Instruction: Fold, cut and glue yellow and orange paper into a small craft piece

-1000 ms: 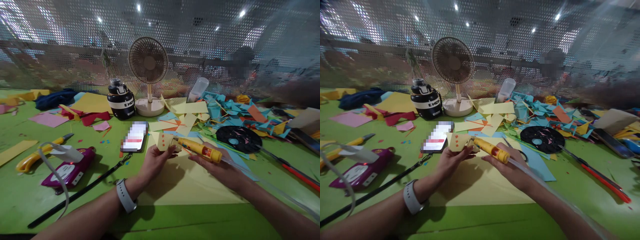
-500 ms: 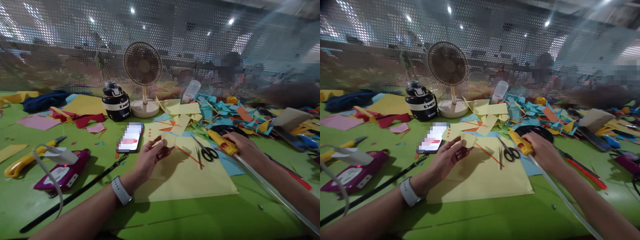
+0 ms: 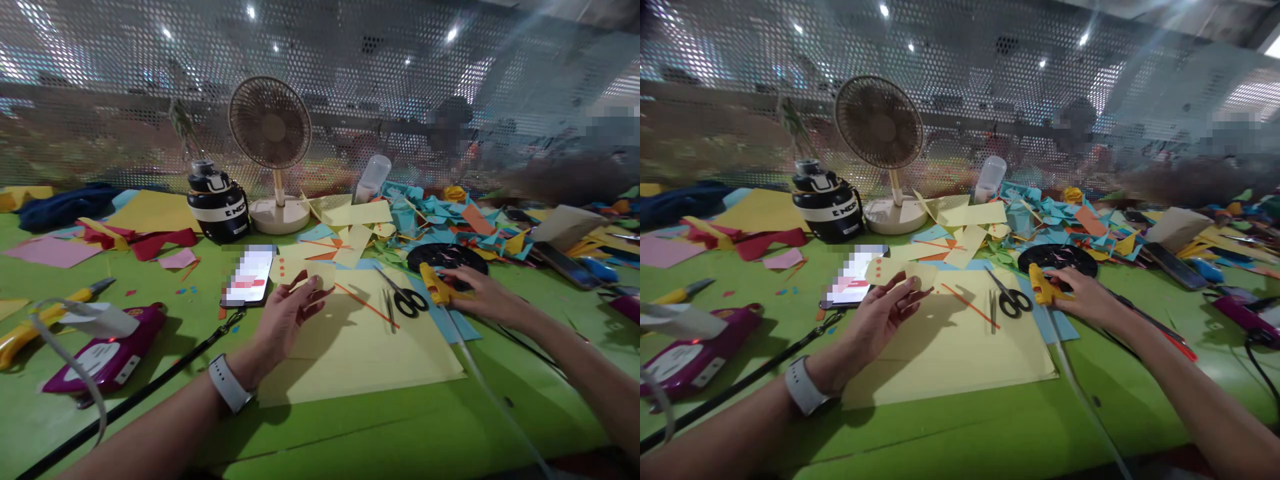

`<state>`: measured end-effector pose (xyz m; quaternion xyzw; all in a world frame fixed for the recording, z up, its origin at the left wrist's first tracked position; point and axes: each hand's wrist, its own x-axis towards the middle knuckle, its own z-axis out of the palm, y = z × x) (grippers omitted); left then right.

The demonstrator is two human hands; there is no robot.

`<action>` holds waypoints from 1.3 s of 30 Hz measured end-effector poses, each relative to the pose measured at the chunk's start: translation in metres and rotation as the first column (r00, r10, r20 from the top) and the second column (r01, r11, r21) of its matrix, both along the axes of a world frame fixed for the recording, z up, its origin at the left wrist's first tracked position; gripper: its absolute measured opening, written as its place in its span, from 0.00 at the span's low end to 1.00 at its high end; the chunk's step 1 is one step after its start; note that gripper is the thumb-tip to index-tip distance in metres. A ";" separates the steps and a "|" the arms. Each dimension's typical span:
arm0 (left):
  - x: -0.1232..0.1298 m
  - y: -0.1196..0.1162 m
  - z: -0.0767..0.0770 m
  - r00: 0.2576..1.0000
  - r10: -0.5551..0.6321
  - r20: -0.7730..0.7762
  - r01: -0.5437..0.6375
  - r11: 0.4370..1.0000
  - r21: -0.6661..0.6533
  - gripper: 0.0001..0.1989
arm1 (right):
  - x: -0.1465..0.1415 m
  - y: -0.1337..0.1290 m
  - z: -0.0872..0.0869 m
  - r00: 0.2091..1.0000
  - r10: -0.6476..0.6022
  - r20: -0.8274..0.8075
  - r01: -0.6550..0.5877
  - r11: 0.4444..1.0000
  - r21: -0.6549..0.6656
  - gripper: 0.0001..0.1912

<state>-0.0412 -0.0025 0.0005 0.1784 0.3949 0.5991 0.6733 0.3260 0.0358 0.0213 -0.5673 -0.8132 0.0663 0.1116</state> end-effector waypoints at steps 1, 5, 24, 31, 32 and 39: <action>0.000 0.000 0.000 1.000 0.005 -0.009 -0.005 1.000 -0.007 0.15 | 0.001 -0.001 0.000 1.000 0.014 0.001 -0.014 1.000 -0.019 0.31; 0.000 0.000 -0.001 0.999 0.011 -0.034 -0.011 1.000 -0.017 0.13 | 0.003 -0.005 0.001 0.996 0.074 0.042 -0.074 0.997 -0.005 0.29; -0.001 -0.001 0.001 1.000 0.028 -0.007 -0.028 1.000 0.013 0.15 | -0.102 -0.023 0.013 0.884 0.459 0.085 -0.465 0.881 0.082 0.17; -0.001 0.000 -0.003 0.998 0.064 0.011 -0.064 0.996 0.059 0.16 | -0.148 -0.014 -0.005 0.899 0.431 0.076 -0.437 0.891 0.120 0.28; -0.001 0.000 -0.003 0.998 0.067 0.011 -0.068 0.996 0.060 0.15 | -0.155 -0.013 -0.008 0.899 0.427 0.101 -0.436 0.893 0.106 0.31; -0.003 0.000 -0.003 0.998 0.063 0.004 -0.063 0.996 0.062 0.16 | -0.183 -0.007 -0.020 0.898 0.425 0.110 -0.429 0.903 0.007 0.38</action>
